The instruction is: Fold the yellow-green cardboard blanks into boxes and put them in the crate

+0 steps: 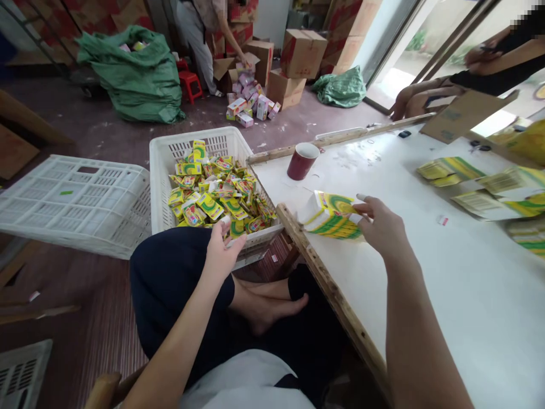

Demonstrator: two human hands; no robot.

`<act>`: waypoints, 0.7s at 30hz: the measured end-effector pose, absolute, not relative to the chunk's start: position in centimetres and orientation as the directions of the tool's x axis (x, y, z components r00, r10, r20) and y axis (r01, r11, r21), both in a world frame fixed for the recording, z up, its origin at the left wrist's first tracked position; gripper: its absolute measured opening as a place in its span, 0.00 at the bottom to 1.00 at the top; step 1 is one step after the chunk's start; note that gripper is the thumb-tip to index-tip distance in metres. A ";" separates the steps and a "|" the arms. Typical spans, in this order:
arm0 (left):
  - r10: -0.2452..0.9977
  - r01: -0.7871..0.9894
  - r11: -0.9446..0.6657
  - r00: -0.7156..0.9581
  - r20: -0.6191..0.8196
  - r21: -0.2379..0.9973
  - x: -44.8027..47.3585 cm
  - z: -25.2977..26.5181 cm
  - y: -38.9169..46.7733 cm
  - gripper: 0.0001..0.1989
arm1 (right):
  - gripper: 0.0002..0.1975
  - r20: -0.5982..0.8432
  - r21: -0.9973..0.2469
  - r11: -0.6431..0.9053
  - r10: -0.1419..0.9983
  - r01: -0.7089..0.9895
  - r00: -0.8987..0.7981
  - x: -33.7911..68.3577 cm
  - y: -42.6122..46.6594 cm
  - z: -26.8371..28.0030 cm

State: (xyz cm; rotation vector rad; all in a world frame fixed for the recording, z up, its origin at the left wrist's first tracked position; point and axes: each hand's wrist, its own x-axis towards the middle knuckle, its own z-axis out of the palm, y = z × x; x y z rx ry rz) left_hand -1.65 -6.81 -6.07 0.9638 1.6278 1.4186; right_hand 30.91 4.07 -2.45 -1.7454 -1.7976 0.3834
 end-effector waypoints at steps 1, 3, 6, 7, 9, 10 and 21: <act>0.909 0.043 0.117 -0.407 -0.089 0.992 -1.5 -6.1 -7.0 0.28 | 0.25 0.220 -0.613 0.107 0.975 0.783 0.038 31.3 4.0 -2.8; 0.922 0.012 0.130 -0.370 -0.117 0.991 -1.4 -5.9 -7.1 0.26 | 0.27 0.203 -0.669 0.125 0.979 0.733 0.019 32.0 3.8 -3.3; 0.930 -0.045 0.128 -0.342 -0.136 0.991 -1.2 -5.6 -6.9 0.24 | 0.27 0.204 -0.703 0.151 0.979 0.695 -0.006 32.6 3.7 -3.4; 0.930 -0.061 0.129 -0.340 -0.142 0.990 -1.1 -5.5 -6.8 0.23 | 0.26 0.221 -0.692 0.163 0.975 0.703 -0.009 32.6 3.6 -3.3; 0.932 -0.085 0.132 -0.329 -0.152 0.988 -0.7 -5.5 -6.9 0.21 | 0.25 0.263 -0.660 0.182 0.965 0.729 -0.003 32.4 3.5 -3.0; 0.936 -0.093 0.136 -0.314 -0.158 0.986 -0.4 -5.5 -7.0 0.21 | 0.25 0.288 -0.640 0.192 0.958 0.744 0.001 32.3 3.4 -2.8; 0.965 -0.132 0.165 -0.181 -0.187 0.977 1.1 -4.8 -7.9 0.18 | 0.19 0.440 -0.564 0.265 0.898 0.782 0.013 31.5 3.0 -3.4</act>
